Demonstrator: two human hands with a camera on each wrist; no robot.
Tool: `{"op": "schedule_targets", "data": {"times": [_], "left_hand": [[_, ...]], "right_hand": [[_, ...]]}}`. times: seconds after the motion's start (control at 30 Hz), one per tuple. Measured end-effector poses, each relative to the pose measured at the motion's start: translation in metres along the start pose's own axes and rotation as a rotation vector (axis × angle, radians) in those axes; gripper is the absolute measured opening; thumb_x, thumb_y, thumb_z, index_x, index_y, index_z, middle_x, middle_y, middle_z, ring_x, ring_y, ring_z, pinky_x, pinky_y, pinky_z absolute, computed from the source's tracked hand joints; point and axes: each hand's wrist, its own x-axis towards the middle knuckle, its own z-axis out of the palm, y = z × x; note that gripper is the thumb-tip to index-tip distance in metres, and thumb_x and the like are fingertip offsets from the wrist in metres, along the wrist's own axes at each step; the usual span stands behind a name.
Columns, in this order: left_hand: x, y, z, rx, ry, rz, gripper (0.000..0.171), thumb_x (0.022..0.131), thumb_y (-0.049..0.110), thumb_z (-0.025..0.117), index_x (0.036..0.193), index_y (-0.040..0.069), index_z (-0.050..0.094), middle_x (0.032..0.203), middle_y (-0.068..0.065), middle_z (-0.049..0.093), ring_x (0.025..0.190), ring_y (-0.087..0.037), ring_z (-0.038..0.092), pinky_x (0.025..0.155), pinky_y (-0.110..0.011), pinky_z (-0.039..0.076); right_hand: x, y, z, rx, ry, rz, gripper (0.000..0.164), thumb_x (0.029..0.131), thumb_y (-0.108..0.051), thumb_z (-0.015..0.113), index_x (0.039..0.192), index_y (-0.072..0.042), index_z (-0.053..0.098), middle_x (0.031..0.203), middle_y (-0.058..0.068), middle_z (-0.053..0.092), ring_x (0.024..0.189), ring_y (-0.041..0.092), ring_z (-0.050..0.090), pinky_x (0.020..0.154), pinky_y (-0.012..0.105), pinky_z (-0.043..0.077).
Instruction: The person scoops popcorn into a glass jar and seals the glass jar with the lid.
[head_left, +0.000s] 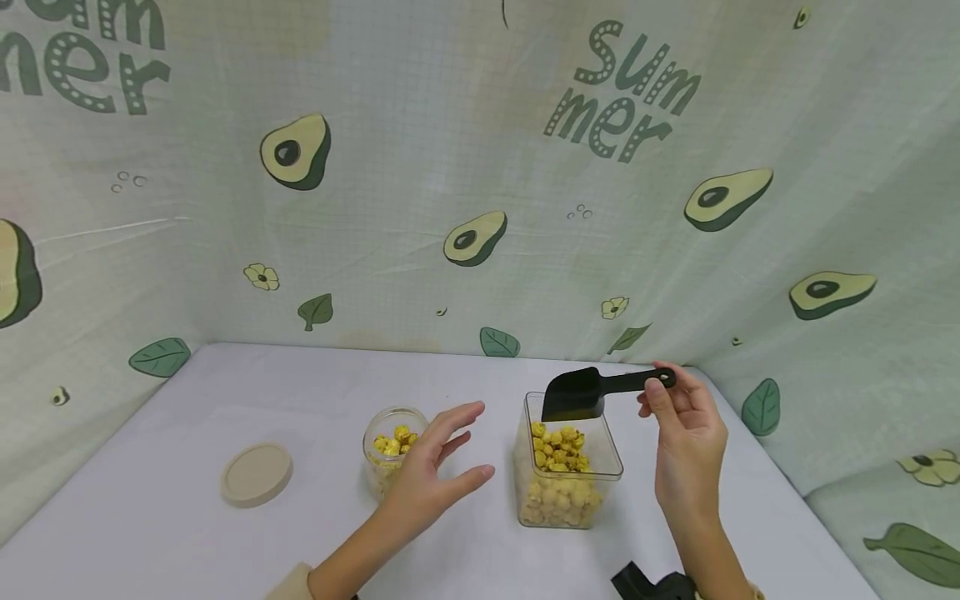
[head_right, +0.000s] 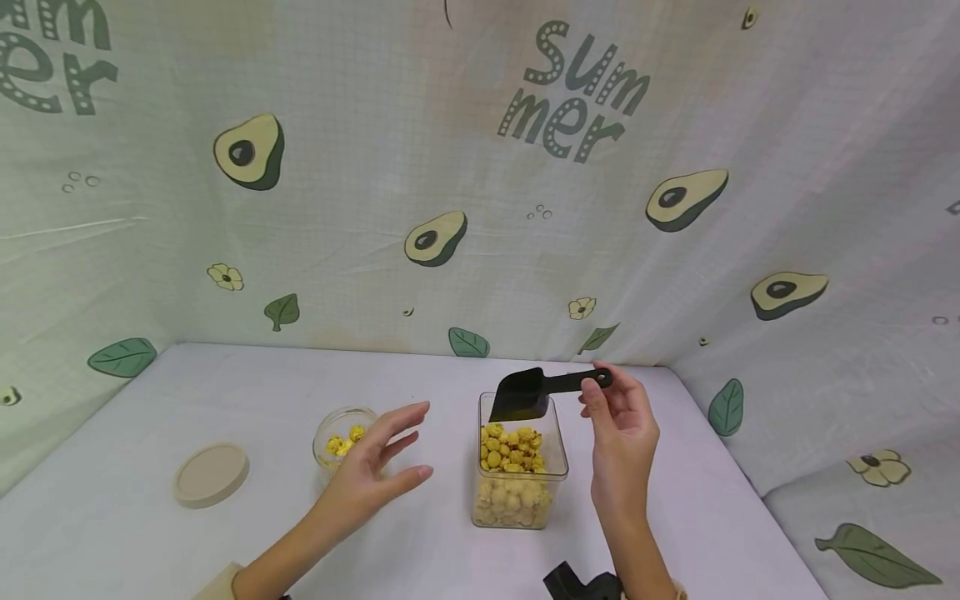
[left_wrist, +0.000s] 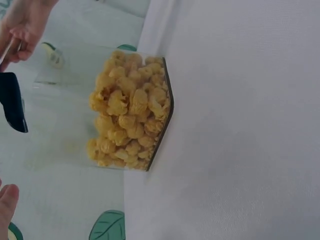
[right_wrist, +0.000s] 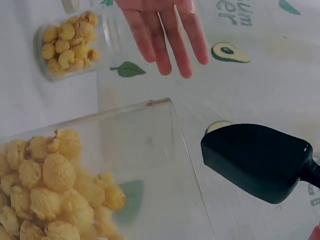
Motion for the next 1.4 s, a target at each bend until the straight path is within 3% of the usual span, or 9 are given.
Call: {"op": "schedule_targets", "data": {"times": [0.2, 0.4, 0.63, 0.8, 1.0, 1.2, 1.4], "left_hand": [[0.006, -0.005, 0.009, -0.033, -0.061, -0.045, 0.063, 0.082, 0.012, 0.07, 0.139, 0.013, 0.041, 0.143, -0.005, 0.04, 0.13, -0.025, 0.04, 0.106, -0.033, 0.039], [0.011, -0.008, 0.018, -0.047, -0.109, -0.099, 0.065, 0.083, 0.014, 0.07, 0.14, 0.016, 0.039, 0.144, -0.006, 0.038, 0.129, -0.027, 0.04, 0.105, -0.032, 0.041], [0.015, -0.015, 0.027, -0.056, -0.139, -0.142, 0.066, 0.084, 0.015, 0.069, 0.141, 0.014, 0.037, 0.143, -0.009, 0.037, 0.127, -0.03, 0.042, 0.103, -0.034, 0.043], [0.016, -0.019, 0.033, -0.066, -0.163, -0.149, 0.067, 0.083, 0.016, 0.069, 0.141, 0.008, 0.036, 0.141, -0.014, 0.037, 0.124, -0.035, 0.043, 0.1, -0.035, 0.046], [0.018, -0.023, 0.038, -0.072, -0.169, -0.173, 0.069, 0.082, 0.016, 0.071, 0.142, 0.01, 0.036, 0.139, -0.014, 0.038, 0.124, -0.034, 0.043, 0.099, -0.036, 0.047], [0.018, -0.026, 0.041, -0.067, -0.171, -0.199, 0.07, 0.081, 0.019, 0.072, 0.142, 0.012, 0.036, 0.138, -0.013, 0.039, 0.124, -0.034, 0.044, 0.097, -0.036, 0.049], [0.02, -0.028, 0.043, -0.052, -0.172, -0.19, 0.067, 0.082, 0.021, 0.071, 0.14, 0.015, 0.038, 0.139, -0.013, 0.039, 0.122, -0.033, 0.047, 0.094, -0.034, 0.051]], "right_hand": [[0.001, 0.0, -0.005, -0.121, -0.022, -0.066, 0.027, 0.086, 0.005, 0.059, 0.114, 0.004, 0.058, 0.084, 0.0, 0.064, 0.072, 0.012, 0.053, 0.064, 0.016, 0.048], [0.0, 0.001, -0.008, -0.343, -0.075, -0.106, 0.031, 0.086, 0.003, 0.061, 0.117, 0.0, 0.059, 0.088, -0.003, 0.062, 0.077, 0.009, 0.055, 0.068, 0.011, 0.048], [0.0, 0.003, -0.008, -0.68, -0.183, -0.282, 0.033, 0.085, 0.0, 0.064, 0.117, -0.008, 0.062, 0.087, -0.011, 0.057, 0.08, 0.004, 0.051, 0.066, 0.008, 0.041], [0.001, 0.007, -0.007, -0.843, -0.272, -0.392, 0.035, 0.081, -0.003, 0.07, 0.114, -0.011, 0.064, 0.085, -0.004, 0.057, 0.075, 0.001, 0.043, 0.059, 0.013, 0.034], [0.002, 0.009, -0.005, -0.936, -0.374, -0.489, 0.033, 0.078, -0.003, 0.071, 0.11, -0.009, 0.064, 0.082, 0.0, 0.057, 0.074, 0.002, 0.039, 0.057, 0.012, 0.035], [0.002, 0.01, -0.004, -0.985, -0.427, -0.478, 0.029, 0.082, -0.006, 0.069, 0.11, -0.01, 0.064, 0.082, -0.004, 0.056, 0.072, 0.009, 0.039, 0.054, 0.018, 0.036], [0.003, 0.01, -0.006, -1.018, -0.465, -0.458, 0.028, 0.083, -0.012, 0.068, 0.111, -0.011, 0.064, 0.082, -0.003, 0.059, 0.072, 0.005, 0.038, 0.053, 0.021, 0.037]]}}
